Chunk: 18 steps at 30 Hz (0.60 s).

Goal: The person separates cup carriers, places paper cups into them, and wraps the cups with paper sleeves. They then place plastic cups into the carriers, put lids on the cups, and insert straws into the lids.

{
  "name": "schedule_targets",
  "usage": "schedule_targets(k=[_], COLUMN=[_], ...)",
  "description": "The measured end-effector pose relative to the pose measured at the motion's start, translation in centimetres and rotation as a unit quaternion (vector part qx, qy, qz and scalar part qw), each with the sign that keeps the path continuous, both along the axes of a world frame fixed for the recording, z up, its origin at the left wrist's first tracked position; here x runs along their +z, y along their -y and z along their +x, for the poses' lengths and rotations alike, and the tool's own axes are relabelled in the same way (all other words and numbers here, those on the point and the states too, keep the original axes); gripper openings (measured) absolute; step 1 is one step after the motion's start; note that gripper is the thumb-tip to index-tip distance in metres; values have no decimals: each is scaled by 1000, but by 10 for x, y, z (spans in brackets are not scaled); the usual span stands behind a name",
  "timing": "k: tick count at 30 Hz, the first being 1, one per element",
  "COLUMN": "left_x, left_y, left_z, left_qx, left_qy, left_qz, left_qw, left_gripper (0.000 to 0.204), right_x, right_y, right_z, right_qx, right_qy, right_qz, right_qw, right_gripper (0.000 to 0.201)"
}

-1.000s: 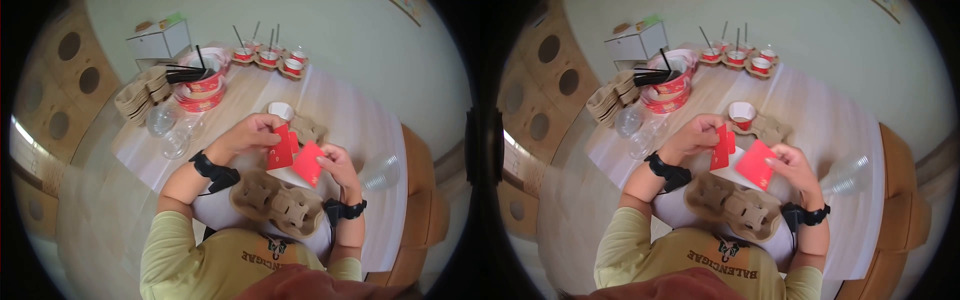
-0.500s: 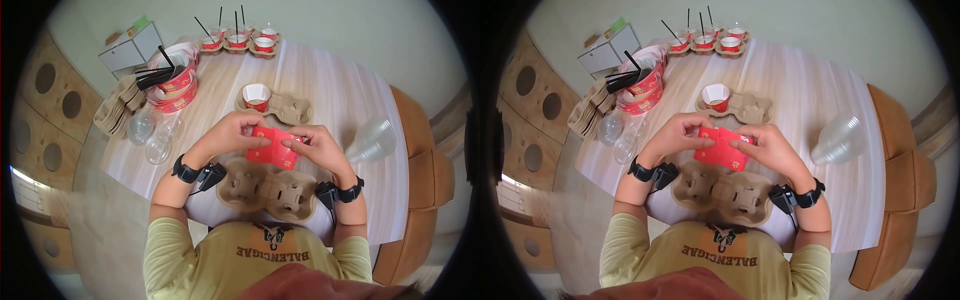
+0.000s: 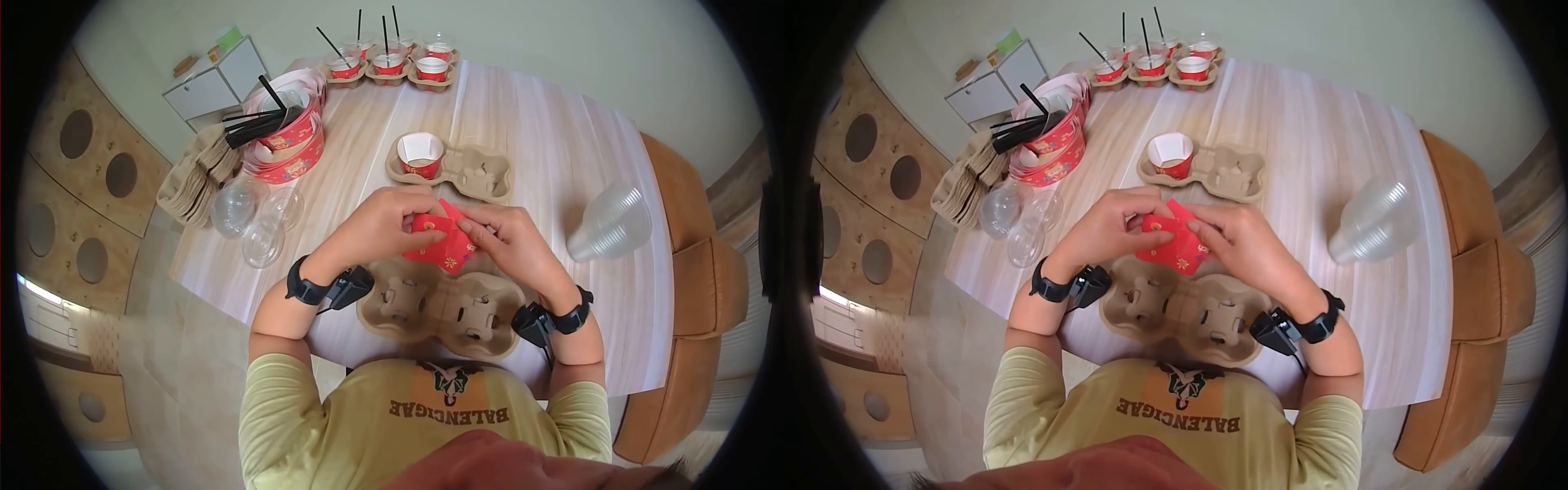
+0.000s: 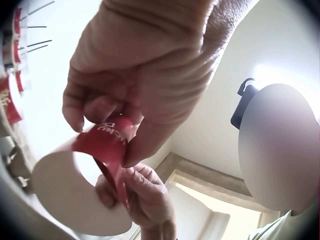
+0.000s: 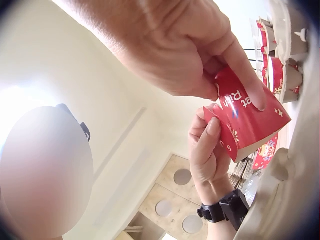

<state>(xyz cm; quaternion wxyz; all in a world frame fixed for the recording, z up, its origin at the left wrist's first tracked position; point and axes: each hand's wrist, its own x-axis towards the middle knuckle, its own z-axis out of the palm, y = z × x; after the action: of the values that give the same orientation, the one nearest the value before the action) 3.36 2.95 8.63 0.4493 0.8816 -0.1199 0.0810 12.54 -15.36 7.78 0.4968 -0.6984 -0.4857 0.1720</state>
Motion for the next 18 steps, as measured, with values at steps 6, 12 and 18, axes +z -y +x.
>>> schedule_targets(k=[6, 12, 18], left_x=[-1, -5, -3], left_y=[0, -1, 1], left_z=[-1, 0, -1], left_qx=[-3, -29, -2], left_qy=[-6, -28, -53], left_qz=[14, 25, 17], left_qw=[1000, 999, 998], left_gripper=[18, 17, 19], right_x=[4, -2, 2], right_y=[1, 0, 0], right_z=[-3, 0, -3], right_qx=[-30, 8, 8], right_qy=[-6, 78, 98], right_qz=[-25, 19, 42], right_qw=[999, 997, 994], right_gripper=[32, 32, 32])
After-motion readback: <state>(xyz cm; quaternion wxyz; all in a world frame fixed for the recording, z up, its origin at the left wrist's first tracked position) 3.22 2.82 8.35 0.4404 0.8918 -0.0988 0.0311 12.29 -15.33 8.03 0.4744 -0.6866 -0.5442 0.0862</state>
